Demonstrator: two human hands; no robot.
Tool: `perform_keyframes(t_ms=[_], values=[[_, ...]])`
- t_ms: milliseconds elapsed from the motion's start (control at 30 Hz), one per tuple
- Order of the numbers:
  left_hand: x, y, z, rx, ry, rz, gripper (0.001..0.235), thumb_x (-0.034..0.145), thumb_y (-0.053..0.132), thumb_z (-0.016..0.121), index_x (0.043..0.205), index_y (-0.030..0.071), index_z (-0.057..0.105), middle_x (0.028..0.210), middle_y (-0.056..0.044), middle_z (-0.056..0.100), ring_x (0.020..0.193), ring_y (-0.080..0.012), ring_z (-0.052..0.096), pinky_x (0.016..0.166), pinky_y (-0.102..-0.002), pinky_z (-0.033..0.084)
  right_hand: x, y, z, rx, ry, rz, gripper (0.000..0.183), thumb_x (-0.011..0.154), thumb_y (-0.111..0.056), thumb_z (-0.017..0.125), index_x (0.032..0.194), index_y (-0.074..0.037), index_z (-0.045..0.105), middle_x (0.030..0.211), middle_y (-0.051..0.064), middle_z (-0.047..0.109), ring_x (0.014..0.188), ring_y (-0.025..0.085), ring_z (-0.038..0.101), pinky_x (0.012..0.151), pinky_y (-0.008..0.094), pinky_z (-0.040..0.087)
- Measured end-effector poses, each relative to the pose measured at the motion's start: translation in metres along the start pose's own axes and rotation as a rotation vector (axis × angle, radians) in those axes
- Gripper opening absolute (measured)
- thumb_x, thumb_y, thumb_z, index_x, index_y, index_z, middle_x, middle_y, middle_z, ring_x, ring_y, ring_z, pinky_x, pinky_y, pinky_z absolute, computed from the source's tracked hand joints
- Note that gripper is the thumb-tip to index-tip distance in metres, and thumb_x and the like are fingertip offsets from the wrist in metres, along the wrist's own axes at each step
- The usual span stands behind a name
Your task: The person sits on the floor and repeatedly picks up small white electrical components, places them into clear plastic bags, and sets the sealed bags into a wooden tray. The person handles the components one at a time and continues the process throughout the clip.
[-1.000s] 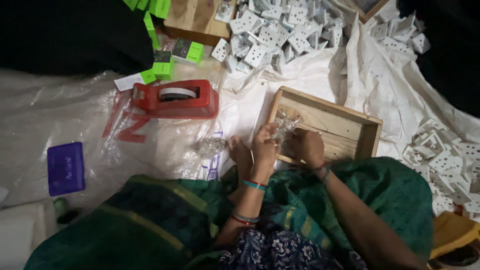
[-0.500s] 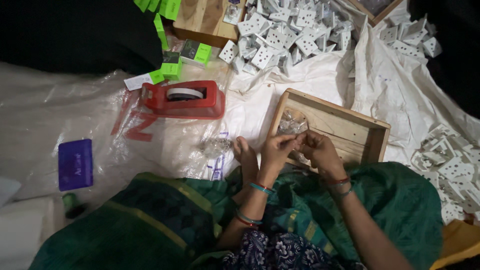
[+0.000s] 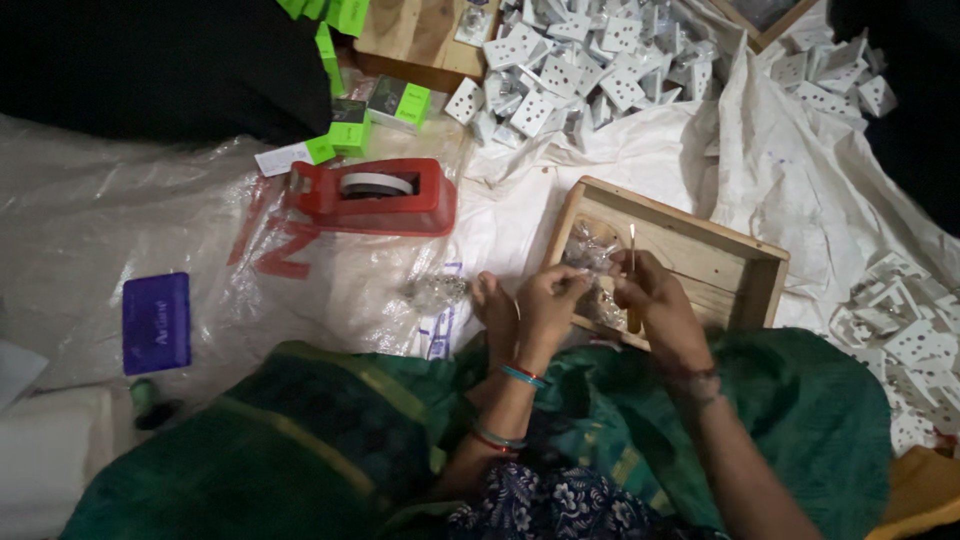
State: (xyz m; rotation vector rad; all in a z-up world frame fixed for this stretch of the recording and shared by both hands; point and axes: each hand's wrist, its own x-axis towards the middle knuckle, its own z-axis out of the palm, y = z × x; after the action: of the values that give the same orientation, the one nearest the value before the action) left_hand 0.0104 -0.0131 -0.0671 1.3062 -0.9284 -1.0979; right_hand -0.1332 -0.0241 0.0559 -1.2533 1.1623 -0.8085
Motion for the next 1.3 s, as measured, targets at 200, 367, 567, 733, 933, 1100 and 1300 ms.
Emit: perform_keyframes(t_ms=[200, 367, 567, 733, 933, 1100, 1300], values=[[0.002, 0.015, -0.01, -0.007, 0.079, -0.065, 0.02, 0.092, 0.019, 0.073, 0.105, 0.003, 0.077, 0.078, -0.003, 0.075, 0.068, -0.0077, 0.064, 0.064, -0.026, 0.052, -0.012, 0.016, -0.002, -0.143, -0.185, 0.252, 0.029, 0.102, -0.015, 0.054, 0.121, -0.002, 0.07, 0.077, 0.004, 0.07, 0.065, 0.01, 0.059, 0.059, 0.026, 0.048], [-0.005, 0.036, -0.011, 0.055, 0.085, -0.068, 0.021, 0.093, 0.02, 0.071, 0.105, 0.004, 0.078, 0.081, -0.007, 0.077, 0.069, -0.011, 0.067, 0.065, -0.028, 0.053, -0.008, 0.031, -0.005, -0.189, -0.178, 0.211, 0.032, 0.103, -0.015, 0.051, 0.121, 0.001, 0.072, 0.076, 0.009, 0.073, 0.064, 0.013, 0.062, 0.059, 0.027, 0.051], [-0.01, 0.064, -0.011, 0.264, 0.123, 0.221, 0.014, 0.095, 0.015, 0.068, 0.104, 0.007, 0.076, 0.095, -0.016, 0.075, 0.085, -0.03, 0.075, 0.073, -0.037, 0.058, -0.006, 0.032, -0.008, -0.202, -0.144, 0.265, 0.031, 0.102, -0.012, 0.052, 0.117, 0.005, 0.073, 0.074, 0.009, 0.072, 0.06, 0.013, 0.063, 0.054, 0.027, 0.048], [-0.014, 0.081, -0.017, 0.55, 0.066, 0.334, 0.01, 0.093, 0.007, 0.064, 0.096, 0.008, 0.073, 0.092, -0.018, 0.072, 0.085, -0.0407, 0.068, 0.072, -0.048, 0.054, -0.004, 0.035, -0.01, -0.241, -0.11, 0.287, 0.03, 0.098, -0.01, 0.058, 0.119, 0.002, 0.075, 0.068, 0.008, 0.068, 0.053, 0.011, 0.053, 0.047, 0.025, 0.041], [-0.016, 0.077, -0.016, 0.644, -0.021, 0.474, 0.014, 0.086, -0.002, 0.058, 0.095, 0.004, 0.067, 0.097, -0.019, 0.067, 0.091, -0.0425, 0.066, 0.075, -0.048, 0.055, -0.004, 0.042, -0.015, -0.272, -0.125, 0.201, 0.028, 0.093, -0.007, 0.062, 0.116, 0.003, 0.074, 0.081, 0.004, 0.077, 0.063, 0.007, 0.062, 0.054, 0.024, 0.048], [-0.024, 0.071, -0.004, 0.759, -0.041, 0.473, 0.01, 0.085, 0.002, 0.063, 0.093, 0.004, 0.068, 0.09, -0.018, 0.066, 0.085, -0.0399, 0.066, 0.073, -0.049, 0.053, -0.01, 0.058, -0.01, -0.313, 0.0, 0.134, 0.023, 0.093, -0.006, 0.063, 0.11, 0.003, 0.074, 0.078, 0.005, 0.075, 0.065, 0.009, 0.062, 0.054, 0.027, 0.049], [-0.038, 0.077, 0.012, 0.754, -0.078, 0.588, 0.013, 0.082, 0.004, 0.063, 0.095, 0.003, 0.066, 0.091, -0.017, 0.065, 0.087, -0.0384, 0.066, 0.076, -0.049, 0.053, -0.006, 0.067, -0.005, -0.346, 0.149, 0.08, 0.019, 0.093, -0.009, 0.061, 0.101, 0.002, 0.074, 0.07, 0.01, 0.069, 0.059, 0.011, 0.059, 0.052, 0.03, 0.049]])
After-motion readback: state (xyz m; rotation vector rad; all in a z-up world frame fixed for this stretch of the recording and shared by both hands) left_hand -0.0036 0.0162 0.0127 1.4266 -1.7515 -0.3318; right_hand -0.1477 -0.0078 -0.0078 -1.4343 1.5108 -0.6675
